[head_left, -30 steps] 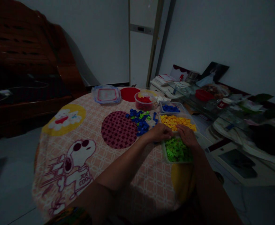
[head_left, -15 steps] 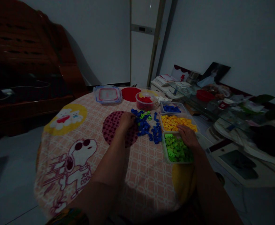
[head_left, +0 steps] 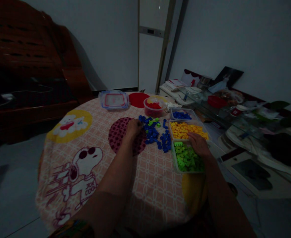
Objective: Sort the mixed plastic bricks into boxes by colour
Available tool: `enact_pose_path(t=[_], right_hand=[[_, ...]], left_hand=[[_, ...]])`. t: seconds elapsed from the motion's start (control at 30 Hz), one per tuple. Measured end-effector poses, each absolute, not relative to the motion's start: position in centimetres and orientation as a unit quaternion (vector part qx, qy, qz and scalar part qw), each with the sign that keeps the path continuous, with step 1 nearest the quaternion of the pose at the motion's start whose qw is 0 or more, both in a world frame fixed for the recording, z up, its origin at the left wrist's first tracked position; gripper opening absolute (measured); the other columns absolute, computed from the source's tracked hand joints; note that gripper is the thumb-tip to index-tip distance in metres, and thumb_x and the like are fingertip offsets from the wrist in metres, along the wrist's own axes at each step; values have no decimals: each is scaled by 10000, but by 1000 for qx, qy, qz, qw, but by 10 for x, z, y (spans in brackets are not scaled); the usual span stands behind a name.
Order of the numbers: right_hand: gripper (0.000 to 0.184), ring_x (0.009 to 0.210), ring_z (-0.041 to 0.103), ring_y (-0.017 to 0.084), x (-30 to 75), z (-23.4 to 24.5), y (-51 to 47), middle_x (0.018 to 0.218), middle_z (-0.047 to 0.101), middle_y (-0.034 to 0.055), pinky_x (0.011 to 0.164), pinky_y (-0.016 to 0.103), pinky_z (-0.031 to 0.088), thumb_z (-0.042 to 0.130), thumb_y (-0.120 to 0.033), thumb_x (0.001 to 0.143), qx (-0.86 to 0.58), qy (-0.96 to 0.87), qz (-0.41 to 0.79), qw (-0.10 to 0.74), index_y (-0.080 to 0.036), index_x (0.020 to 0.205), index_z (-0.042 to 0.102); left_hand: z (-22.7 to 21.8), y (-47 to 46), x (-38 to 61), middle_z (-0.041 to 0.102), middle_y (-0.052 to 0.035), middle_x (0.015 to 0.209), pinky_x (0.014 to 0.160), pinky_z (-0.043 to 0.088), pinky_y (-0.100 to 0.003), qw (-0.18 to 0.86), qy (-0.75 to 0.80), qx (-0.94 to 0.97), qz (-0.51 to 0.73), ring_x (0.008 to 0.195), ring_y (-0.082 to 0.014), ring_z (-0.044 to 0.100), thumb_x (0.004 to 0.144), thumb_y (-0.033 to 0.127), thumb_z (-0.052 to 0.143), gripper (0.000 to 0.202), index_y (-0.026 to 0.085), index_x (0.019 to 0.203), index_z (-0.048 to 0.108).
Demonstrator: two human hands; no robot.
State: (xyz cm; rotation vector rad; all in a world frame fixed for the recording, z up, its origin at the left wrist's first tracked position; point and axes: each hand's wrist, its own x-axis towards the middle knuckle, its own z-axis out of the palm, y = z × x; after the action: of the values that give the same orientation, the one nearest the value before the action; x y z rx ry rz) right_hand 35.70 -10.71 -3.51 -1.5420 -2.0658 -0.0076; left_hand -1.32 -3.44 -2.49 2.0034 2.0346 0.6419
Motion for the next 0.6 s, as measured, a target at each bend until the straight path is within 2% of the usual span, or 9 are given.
enact_pose_path(t=[0.23, 0.4, 0.6], right_hand=[[410, 1173, 656, 279, 357, -32, -108, 1215, 729, 137, 1089, 491, 474, 398, -314, 960, -577, -770, 8, 271, -174, 1139, 739], [423, 1168, 655, 290, 355, -31, -109, 1203, 733, 130, 1090, 525, 468, 387, -323, 963, -575, -769, 10, 279, -178, 1143, 742], [430, 1170, 654, 300, 356, -31, -109, 1213, 723, 161, 1096, 530, 460, 383, -313, 967, -579, -768, 14, 274, -147, 1140, 739]], left_hand=[[-20, -37, -15, 780, -72, 977, 830, 501, -263, 138, 692, 666, 240, 932, -210, 698, 764, 172, 676, 180, 180, 916, 772], [-14, -37, -12, 780, -78, 1019, 889, 506, -300, 173, 652, 673, 304, 946, -213, 701, 820, 223, 652, 191, 177, 961, 771], [2, -45, 32, 780, -46, 930, 813, 518, -268, 260, 542, 709, 367, 846, -180, 699, 812, 214, 665, 192, 160, 960, 774]])
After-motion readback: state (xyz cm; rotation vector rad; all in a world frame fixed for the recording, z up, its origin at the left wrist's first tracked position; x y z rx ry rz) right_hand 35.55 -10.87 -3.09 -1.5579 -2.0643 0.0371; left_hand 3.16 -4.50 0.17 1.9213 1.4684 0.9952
